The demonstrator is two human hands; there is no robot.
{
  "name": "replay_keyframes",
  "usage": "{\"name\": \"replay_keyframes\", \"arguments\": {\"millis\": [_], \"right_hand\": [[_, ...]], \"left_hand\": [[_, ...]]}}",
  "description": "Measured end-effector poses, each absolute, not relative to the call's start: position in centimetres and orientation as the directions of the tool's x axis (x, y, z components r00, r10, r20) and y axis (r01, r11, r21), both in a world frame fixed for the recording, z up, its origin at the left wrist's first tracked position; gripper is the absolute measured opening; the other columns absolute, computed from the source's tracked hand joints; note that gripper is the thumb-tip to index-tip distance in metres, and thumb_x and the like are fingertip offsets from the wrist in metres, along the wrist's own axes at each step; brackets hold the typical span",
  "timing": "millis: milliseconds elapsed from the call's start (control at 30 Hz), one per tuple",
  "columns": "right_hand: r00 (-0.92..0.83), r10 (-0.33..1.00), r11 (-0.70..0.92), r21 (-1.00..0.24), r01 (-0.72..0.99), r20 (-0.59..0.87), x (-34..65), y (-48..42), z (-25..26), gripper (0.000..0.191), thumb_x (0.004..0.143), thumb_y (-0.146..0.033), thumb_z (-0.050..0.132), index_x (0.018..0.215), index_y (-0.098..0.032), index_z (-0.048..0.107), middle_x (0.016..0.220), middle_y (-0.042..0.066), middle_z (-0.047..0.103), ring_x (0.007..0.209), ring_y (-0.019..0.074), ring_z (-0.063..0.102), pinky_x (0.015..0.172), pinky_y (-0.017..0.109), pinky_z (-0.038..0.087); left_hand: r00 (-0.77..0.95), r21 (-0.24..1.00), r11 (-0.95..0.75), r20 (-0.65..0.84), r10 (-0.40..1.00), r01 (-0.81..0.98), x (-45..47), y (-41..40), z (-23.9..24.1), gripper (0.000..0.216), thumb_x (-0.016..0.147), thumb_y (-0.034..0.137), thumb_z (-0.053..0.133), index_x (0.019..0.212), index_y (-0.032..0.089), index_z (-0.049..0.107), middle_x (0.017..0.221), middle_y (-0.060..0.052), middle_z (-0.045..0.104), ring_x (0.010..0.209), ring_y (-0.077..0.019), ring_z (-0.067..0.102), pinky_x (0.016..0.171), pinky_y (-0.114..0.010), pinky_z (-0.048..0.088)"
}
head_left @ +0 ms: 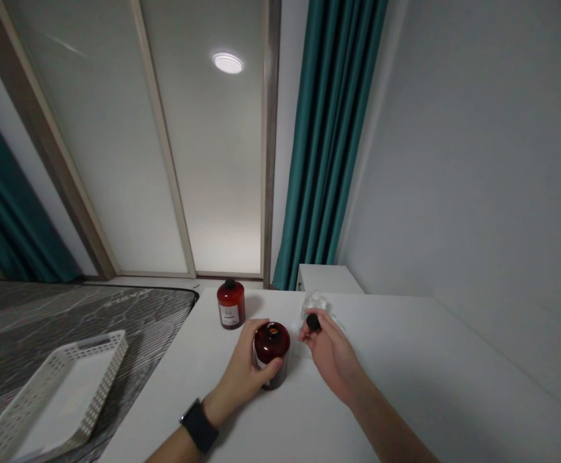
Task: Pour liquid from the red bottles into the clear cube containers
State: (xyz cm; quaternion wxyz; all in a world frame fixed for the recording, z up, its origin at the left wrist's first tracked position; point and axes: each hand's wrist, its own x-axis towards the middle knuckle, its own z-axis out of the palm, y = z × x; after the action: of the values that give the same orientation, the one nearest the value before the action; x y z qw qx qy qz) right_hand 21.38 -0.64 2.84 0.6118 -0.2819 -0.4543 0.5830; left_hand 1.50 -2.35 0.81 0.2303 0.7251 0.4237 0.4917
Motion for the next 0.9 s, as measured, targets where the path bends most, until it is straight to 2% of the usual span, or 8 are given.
{"name": "replay_keyframes", "arguments": {"millis": [200,267,333,400,467,667,800,900], "right_hand": [[0.062,0.970,0.239,-0.869,-0.433,0.235,19.8,0.8,4.0,0.024,0.089,-0.048,0.060,0.090,-0.025,0.056,0.081,0.003,0.065,0.073,0.0199,0.064,0.066,0.034,0.051],[0.155,0.944,0.326,-0.899,-0.294,0.291,19.1,0.8,4.3,0.023,0.087,-0.046,0.064,0.088,-0.024,0.057,0.086,0.003,0.067,0.078,0.0198,0.064,0.070,0.033,0.051],[0.212,0.885,0.438,-0.895,-0.082,0.414,18.5,0.3,4.3,0.019,0.086,-0.041,0.066,0.089,-0.023,0.059,0.089,0.004,0.068,0.085,0.0205,0.063,0.078,0.035,0.050],[0.189,0.824,0.531,-0.845,0.068,0.534,18.1,-0.4,3.9,0.014,0.088,-0.036,0.065,0.092,-0.023,0.060,0.094,0.005,0.069,0.093,0.0221,0.063,0.088,0.038,0.048],[0.137,0.796,0.579,-0.808,0.109,0.589,17.9,-1.1,3.4,0.009,0.091,-0.032,0.061,0.094,-0.024,0.061,0.101,0.007,0.070,0.101,0.0235,0.063,0.094,0.041,0.047],[0.079,0.802,0.581,-0.804,0.126,0.592,17.4,-1.9,2.8,0.007,0.091,-0.025,0.060,0.097,-0.025,0.063,0.109,0.007,0.070,0.109,0.0245,0.063,0.100,0.045,0.047],[0.039,0.786,0.602,-0.779,0.175,0.616,17.2,-1.8,3.1,0.013,0.090,-0.023,0.060,0.100,-0.027,0.067,0.107,0.007,0.070,0.106,0.0244,0.063,0.098,0.044,0.048],[0.013,0.780,0.609,-0.765,0.207,0.625,17.2,-1.8,3.2,0.016,0.089,-0.022,0.060,0.101,-0.028,0.068,0.105,0.006,0.070,0.103,0.0242,0.062,0.096,0.043,0.048]], "left_hand": [[0.167,0.758,-0.534,0.511,0.843,0.375,1.4,-2.3,0.8,0.054,0.077,0.030,0.068,0.127,0.019,0.050,0.120,-0.012,0.057,0.115,-0.0306,0.056,0.101,-0.050,0.044],[0.165,0.759,-0.537,0.515,0.841,0.368,1.4,-2.3,0.9,0.054,0.077,0.029,0.068,0.126,0.019,0.050,0.120,-0.011,0.058,0.114,-0.0300,0.057,0.101,-0.049,0.045],[0.165,0.759,-0.544,0.523,0.837,0.357,1.4,-2.4,0.9,0.054,0.076,0.027,0.068,0.126,0.019,0.050,0.119,-0.011,0.058,0.113,-0.0294,0.057,0.100,-0.048,0.045],[0.163,0.761,-0.548,0.526,0.835,0.347,1.5,-2.5,1.0,0.054,0.076,0.026,0.069,0.125,0.019,0.050,0.119,-0.011,0.057,0.113,-0.0290,0.057,0.100,-0.047,0.045],[0.162,0.763,-0.552,0.530,0.832,0.336,1.5,-2.5,1.0,0.055,0.075,0.026,0.069,0.126,0.019,0.049,0.119,-0.011,0.057,0.113,-0.0289,0.057,0.100,-0.047,0.046],[0.143,0.788,-0.533,0.516,0.845,0.309,1.7,-2.5,0.7,0.060,0.072,0.025,0.071,0.127,0.019,0.049,0.121,-0.011,0.057,0.115,-0.0296,0.057,0.101,-0.048,0.046],[0.092,0.842,-0.461,0.454,0.886,0.280,1.9,-2.5,0.4,0.066,0.070,0.023,0.073,0.129,0.019,0.044,0.125,-0.012,0.056,0.117,-0.0293,0.056,0.105,-0.049,0.044],[0.083,0.850,-0.452,0.447,0.891,0.271,2.1,-2.6,0.3,0.062,0.069,0.021,0.073,0.124,0.020,0.045,0.122,-0.010,0.056,0.115,-0.0278,0.057,0.104,-0.048,0.045]]}}
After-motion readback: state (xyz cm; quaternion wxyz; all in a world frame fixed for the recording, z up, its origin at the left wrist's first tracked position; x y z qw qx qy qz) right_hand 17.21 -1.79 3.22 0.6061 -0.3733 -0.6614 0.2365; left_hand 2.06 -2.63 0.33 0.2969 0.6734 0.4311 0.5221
